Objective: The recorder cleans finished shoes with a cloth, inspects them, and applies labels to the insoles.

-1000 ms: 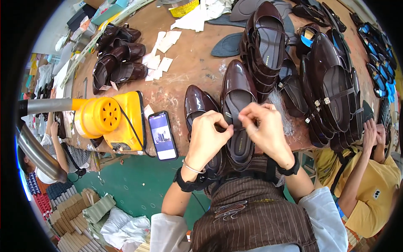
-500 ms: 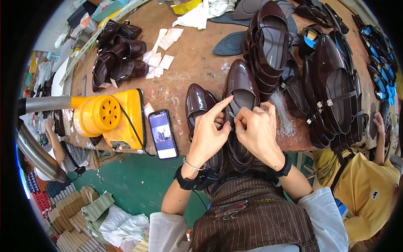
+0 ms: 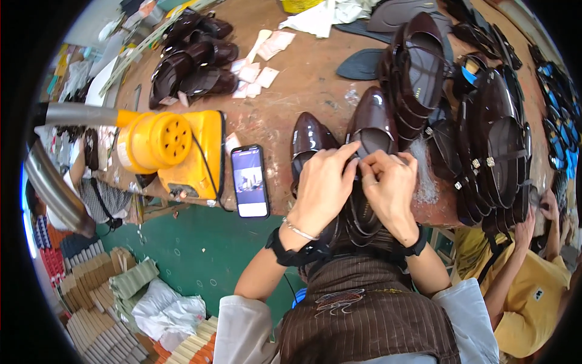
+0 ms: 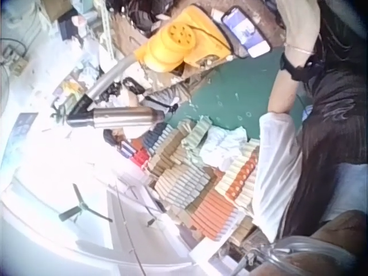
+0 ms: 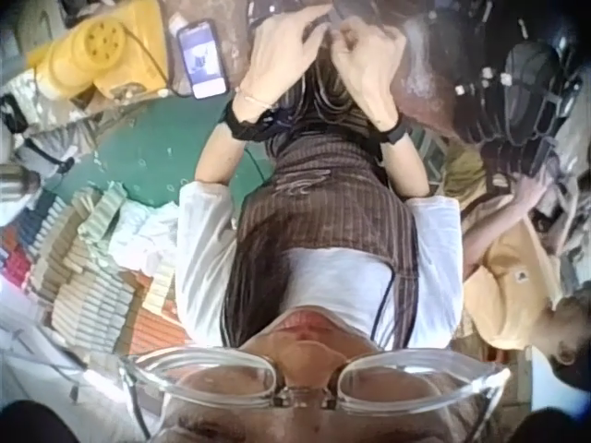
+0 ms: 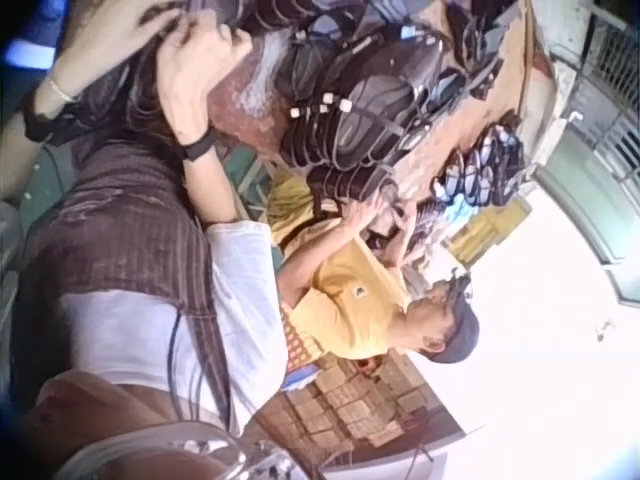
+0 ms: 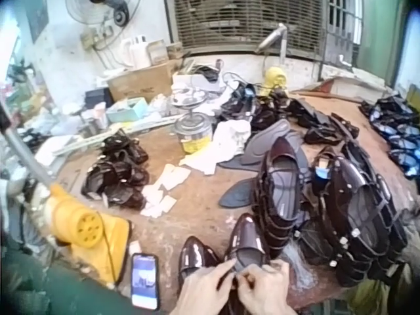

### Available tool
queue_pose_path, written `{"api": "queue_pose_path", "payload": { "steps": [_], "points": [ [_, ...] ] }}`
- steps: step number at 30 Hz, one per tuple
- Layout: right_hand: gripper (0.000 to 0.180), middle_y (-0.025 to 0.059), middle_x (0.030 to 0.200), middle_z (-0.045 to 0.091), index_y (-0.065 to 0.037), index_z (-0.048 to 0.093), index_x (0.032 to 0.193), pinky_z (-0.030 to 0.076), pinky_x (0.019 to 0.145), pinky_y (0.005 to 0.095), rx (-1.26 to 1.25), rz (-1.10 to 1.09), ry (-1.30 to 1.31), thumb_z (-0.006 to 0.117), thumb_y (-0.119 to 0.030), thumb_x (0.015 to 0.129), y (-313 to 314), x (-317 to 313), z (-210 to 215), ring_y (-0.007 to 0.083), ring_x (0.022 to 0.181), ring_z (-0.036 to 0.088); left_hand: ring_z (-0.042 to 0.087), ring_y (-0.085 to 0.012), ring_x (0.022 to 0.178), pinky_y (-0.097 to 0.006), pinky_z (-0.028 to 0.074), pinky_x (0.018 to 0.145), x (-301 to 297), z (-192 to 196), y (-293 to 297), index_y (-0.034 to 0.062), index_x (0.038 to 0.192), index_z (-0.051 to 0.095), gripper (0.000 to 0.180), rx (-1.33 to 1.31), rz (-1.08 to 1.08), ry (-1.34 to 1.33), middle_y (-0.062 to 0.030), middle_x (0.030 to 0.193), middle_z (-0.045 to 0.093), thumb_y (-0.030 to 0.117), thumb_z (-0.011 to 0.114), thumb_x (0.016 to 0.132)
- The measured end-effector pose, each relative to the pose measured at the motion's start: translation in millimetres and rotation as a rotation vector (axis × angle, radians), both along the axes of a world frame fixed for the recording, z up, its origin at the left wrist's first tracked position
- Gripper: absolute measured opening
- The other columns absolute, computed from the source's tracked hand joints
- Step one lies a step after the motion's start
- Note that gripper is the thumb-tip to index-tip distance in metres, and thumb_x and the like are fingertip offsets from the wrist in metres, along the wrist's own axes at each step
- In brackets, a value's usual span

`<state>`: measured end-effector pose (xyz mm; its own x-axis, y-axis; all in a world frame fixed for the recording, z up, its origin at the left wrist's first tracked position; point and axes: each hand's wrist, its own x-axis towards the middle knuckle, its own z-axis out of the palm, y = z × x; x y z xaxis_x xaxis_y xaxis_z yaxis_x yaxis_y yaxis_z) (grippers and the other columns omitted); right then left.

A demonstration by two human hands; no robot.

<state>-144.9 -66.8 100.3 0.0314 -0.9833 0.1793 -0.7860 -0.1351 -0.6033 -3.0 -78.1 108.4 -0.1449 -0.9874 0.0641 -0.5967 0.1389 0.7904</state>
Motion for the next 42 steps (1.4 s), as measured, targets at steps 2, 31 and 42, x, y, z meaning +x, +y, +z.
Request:
{"api": "queue_pose_path", "payload": {
  "steps": [2, 31, 42],
  "points": [
    [0.006, 0.0044, 0.056, 0.058, -0.009, 0.064, 0.073, 0.039, 0.086, 0.04, -0.014, 0.0, 0.014, 0.068, -0.008, 0.077, 0.9, -2.8, 1.0, 0.0237, 0.06, 0.057, 0.064, -0.0356, 0.078, -0.041, 0.051, 0.07, 0.9, 9.3, -3.9, 0.0035, 0.102, 0.069, 0.021, -0.046, -0.015, -0.126, -0.0171, 0.085, 0.062, 0.006, 0.066, 0.082],
    [0.005, 0.0024, 0.053, 0.051, -0.007, 0.072, 0.084, 0.036, 0.099, 0.0408, 0.115, 0.097, -0.041, 0.07, -0.011, 0.082, -4.4, -12.5, 7.1, 0.0173, 0.053, 0.048, 0.028, -0.0385, 0.139, -0.06, 0.01, 0.115, 122.7, -39.8, 103.2, 0.0034, 0.142, 0.034, 0.064, 0.035, 0.196, -0.557, -0.0121, 0.141, 0.046, 0.022, 0.065, 0.088],
    [0.005, 0.0023, 0.052, 0.05, -0.007, 0.072, 0.085, 0.037, 0.099, 0.0411, 0.112, 0.076, -0.013, 0.07, -0.011, 0.083, -2.8, -11.9, 5.7, 0.0173, 0.051, 0.047, 0.027, -0.0369, 0.14, -0.056, 0.008, 0.116, 138.5, -60.2, 109.3, -0.0009, 0.145, 0.024, 0.072, -0.025, 0.421, -0.488, -0.012, 0.143, 0.045, 0.026, 0.063, 0.09]
  ]
}}
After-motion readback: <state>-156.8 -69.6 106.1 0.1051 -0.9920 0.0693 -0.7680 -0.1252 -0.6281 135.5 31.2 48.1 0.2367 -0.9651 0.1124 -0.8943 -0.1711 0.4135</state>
